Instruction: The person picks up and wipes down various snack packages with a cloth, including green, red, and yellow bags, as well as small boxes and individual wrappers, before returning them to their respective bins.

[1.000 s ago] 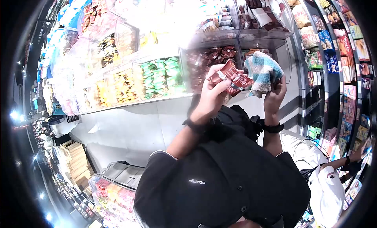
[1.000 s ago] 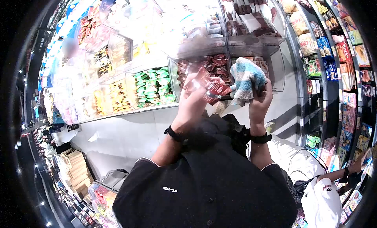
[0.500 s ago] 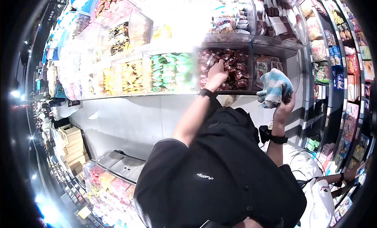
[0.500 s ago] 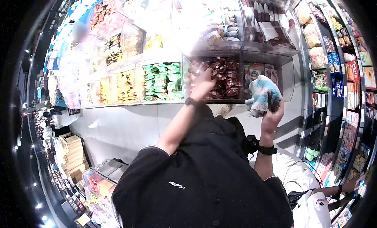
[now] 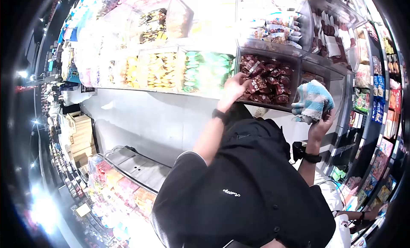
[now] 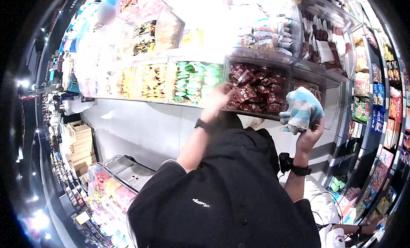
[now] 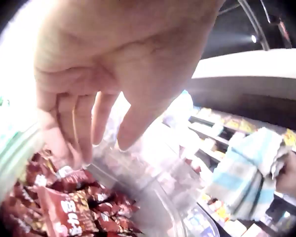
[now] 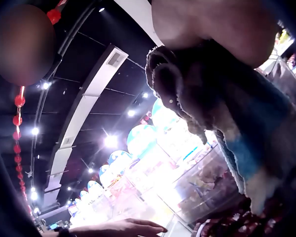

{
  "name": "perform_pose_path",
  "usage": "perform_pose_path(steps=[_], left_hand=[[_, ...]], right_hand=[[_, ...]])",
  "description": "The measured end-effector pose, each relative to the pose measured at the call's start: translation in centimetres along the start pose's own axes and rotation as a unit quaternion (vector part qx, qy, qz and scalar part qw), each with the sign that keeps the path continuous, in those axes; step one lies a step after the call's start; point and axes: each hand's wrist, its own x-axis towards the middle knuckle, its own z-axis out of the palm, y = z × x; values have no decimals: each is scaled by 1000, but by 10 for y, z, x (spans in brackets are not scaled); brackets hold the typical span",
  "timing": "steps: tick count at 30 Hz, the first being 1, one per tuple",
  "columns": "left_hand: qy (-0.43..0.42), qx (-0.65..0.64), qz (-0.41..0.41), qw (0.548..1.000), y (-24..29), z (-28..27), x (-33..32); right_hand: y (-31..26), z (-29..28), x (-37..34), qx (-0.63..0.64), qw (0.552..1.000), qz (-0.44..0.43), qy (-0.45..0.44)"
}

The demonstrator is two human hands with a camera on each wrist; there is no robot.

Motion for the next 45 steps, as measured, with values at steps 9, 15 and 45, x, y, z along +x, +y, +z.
perform_pose_path(steps=[9, 15, 45], left_hand=[[274, 304, 72, 910, -167, -69, 49], [191, 238, -44, 951, -153, -61, 80], [3, -229, 373, 899, 9, -221, 13]], right_hand=[[86, -54, -26, -575, 781, -227, -84], [41, 31, -48, -582, 786, -202, -44], [23, 322, -100, -172, 951, -124, -225]])
